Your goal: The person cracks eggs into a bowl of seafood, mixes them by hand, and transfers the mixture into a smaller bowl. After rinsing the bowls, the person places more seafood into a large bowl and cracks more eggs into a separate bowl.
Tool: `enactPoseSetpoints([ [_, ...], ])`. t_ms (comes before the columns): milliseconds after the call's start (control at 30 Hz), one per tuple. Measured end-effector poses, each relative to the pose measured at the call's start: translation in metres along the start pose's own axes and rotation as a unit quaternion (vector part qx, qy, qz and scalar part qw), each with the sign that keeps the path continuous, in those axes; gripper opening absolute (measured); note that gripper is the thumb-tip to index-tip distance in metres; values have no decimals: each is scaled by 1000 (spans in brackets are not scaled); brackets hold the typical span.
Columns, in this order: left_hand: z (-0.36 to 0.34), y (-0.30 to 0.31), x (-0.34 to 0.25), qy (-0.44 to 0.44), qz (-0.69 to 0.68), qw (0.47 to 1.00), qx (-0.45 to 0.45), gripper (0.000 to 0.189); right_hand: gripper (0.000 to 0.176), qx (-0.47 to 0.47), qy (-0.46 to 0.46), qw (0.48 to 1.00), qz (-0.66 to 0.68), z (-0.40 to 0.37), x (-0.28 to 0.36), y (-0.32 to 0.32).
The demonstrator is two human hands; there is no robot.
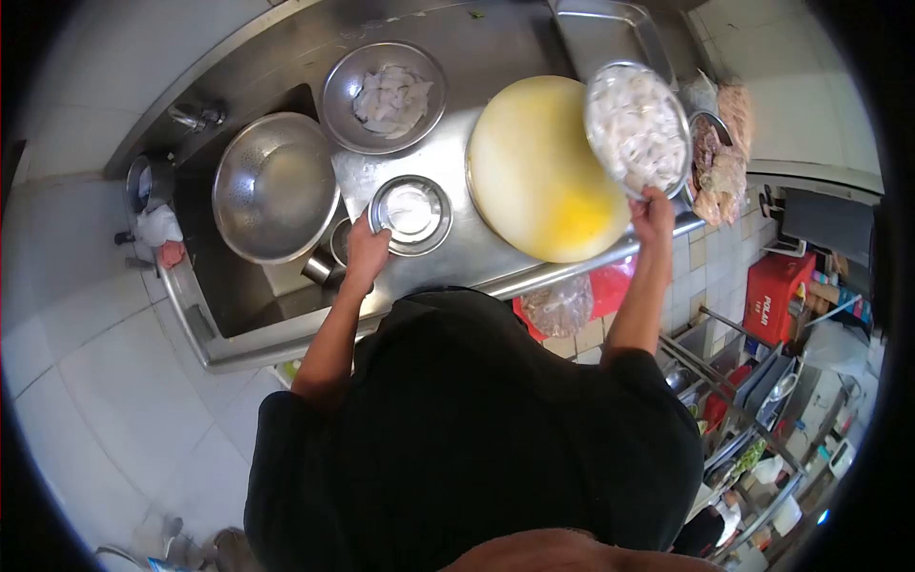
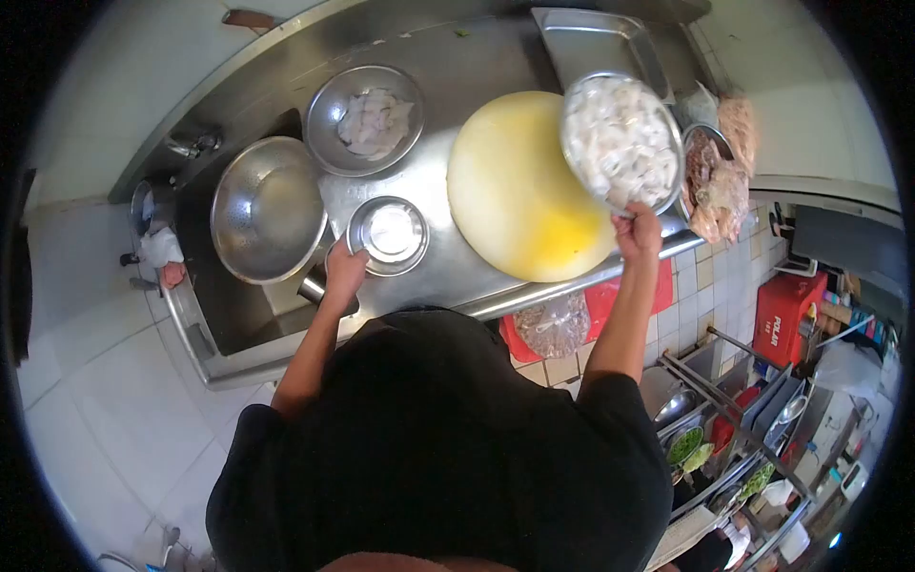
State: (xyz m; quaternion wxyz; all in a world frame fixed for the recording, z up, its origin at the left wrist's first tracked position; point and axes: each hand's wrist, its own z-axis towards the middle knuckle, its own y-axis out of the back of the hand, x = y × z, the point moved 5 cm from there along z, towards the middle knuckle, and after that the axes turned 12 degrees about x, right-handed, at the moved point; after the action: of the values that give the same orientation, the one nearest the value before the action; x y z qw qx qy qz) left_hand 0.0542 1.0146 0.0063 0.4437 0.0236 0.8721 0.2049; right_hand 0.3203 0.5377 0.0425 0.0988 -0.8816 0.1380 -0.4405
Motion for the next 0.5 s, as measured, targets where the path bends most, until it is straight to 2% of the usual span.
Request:
enactPoseSetpoints([
  [100,3,-12,-2,99,-89,989,63,52,12,-12,-3,1000,-12,-38,-44,5],
  [167,6,-18,3,76,-140,985,71,51,20,-5,-44,997,-60,-59,-69,-9],
  [233,9,-23,17,52,-177,980,76,50,27,52,-69,996,-24,-77,-84,-26],
  [367,5,-23,16,61,-140,983,103,42,32,81,-80,993,1,-96,-92,-44],
  [433,2,-22,18,39,-156,982,101,40,41,89,-136,982,-96,-104,-79,-45],
  [467,-2,-21,15,27,-152,983,96,41,46,23,-36,969,-242,-111,-58,-44],
  [500,-6,-18,13,16,-150,984,90,42,51,-44,65,921,-381,-128,-31,-61],
])
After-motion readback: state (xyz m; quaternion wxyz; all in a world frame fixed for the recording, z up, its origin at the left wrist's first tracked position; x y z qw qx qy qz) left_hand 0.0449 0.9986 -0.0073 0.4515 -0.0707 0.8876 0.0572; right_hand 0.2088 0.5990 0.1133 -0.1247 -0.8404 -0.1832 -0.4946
